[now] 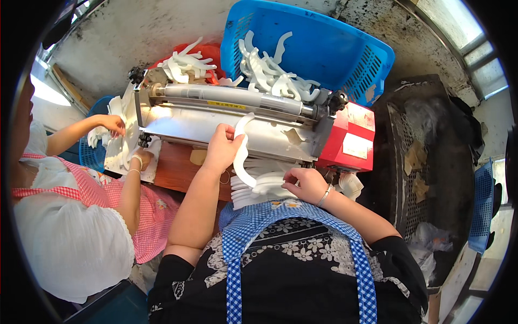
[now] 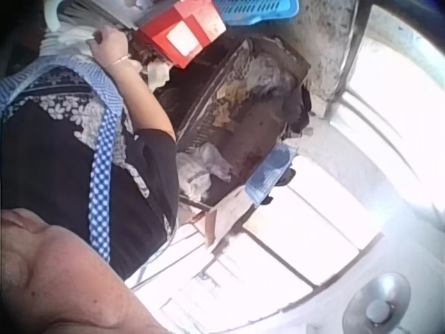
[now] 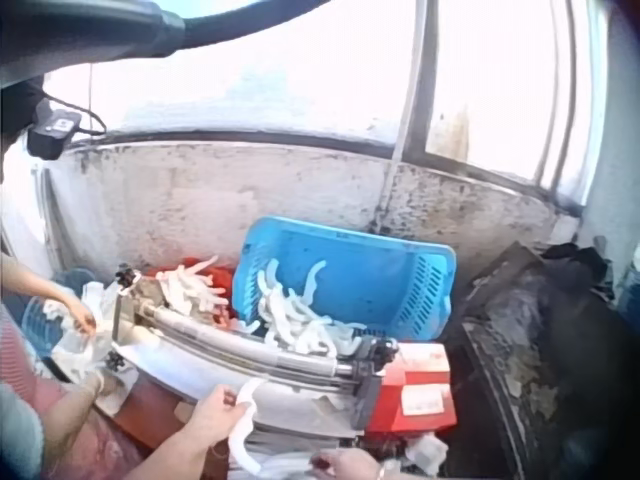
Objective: Workers are feeding shoe components into a roller machine.
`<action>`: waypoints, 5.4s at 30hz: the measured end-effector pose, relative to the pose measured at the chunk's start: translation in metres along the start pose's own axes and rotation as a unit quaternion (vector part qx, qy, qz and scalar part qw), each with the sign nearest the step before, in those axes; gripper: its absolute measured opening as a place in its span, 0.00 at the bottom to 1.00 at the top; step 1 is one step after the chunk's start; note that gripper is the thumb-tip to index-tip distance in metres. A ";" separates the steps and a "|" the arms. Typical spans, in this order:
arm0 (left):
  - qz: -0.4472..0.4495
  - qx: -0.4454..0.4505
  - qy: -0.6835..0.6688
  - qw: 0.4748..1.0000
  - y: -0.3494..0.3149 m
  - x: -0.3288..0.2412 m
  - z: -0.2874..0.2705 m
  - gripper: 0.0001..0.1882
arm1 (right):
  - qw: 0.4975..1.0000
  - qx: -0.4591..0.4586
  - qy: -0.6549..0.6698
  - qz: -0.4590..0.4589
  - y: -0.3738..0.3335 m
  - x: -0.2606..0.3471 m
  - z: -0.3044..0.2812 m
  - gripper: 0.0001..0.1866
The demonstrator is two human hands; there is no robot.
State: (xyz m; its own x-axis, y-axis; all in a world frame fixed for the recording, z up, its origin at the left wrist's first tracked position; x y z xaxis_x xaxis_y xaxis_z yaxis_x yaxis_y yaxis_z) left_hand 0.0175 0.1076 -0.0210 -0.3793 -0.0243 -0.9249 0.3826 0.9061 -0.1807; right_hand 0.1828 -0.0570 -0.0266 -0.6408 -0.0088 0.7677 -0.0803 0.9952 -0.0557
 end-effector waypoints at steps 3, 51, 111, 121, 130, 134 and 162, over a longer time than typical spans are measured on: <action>-0.004 -0.007 0.008 1.000 0.004 -0.006 -0.002 0.13 | 0.995 0.057 -0.080 -0.015 -0.008 -0.019 0.019 0.17; 0.016 -0.055 -0.263 0.963 -0.071 0.015 -0.004 0.13 | 0.744 0.338 -0.575 -0.041 0.267 -0.046 -0.103 0.18; 0.259 -0.132 0.111 0.950 -0.096 0.003 -0.008 0.04 | 0.890 -0.203 -0.265 -0.311 0.045 0.046 -0.010 0.11; 0.220 -0.135 0.097 0.961 -0.104 0.022 -0.011 0.04 | 0.895 -0.247 -0.310 -0.205 0.069 0.022 -0.027 0.14; 0.224 -0.139 0.110 0.958 -0.103 0.018 -0.016 0.04 | 0.900 -0.292 -0.202 -0.252 0.061 0.072 -0.113 0.14; 0.213 -0.136 0.123 0.960 -0.111 0.012 -0.019 0.03 | 0.928 -0.212 -0.246 -0.182 0.124 0.063 -0.186 0.16; 0.002 -0.167 0.200 0.965 -0.129 0.049 -0.009 0.03 | 0.841 0.298 -0.436 -0.116 0.218 -0.163 -0.217 0.24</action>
State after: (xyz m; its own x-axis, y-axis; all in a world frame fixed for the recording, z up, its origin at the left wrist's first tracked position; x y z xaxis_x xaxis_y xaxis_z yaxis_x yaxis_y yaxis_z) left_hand -0.0579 -0.0072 -0.0403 -0.6995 0.0835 -0.7097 0.1170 0.9931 0.0015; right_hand 0.4353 0.1824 -0.0250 -0.8511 -0.5219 0.0568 -0.4820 0.7338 -0.4787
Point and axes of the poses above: each hand's wrist, its own y-axis towards the middle knuckle, its own z-axis out of the palm, x = y × z, the point moved 3 cm from there along y, towards the middle knuckle
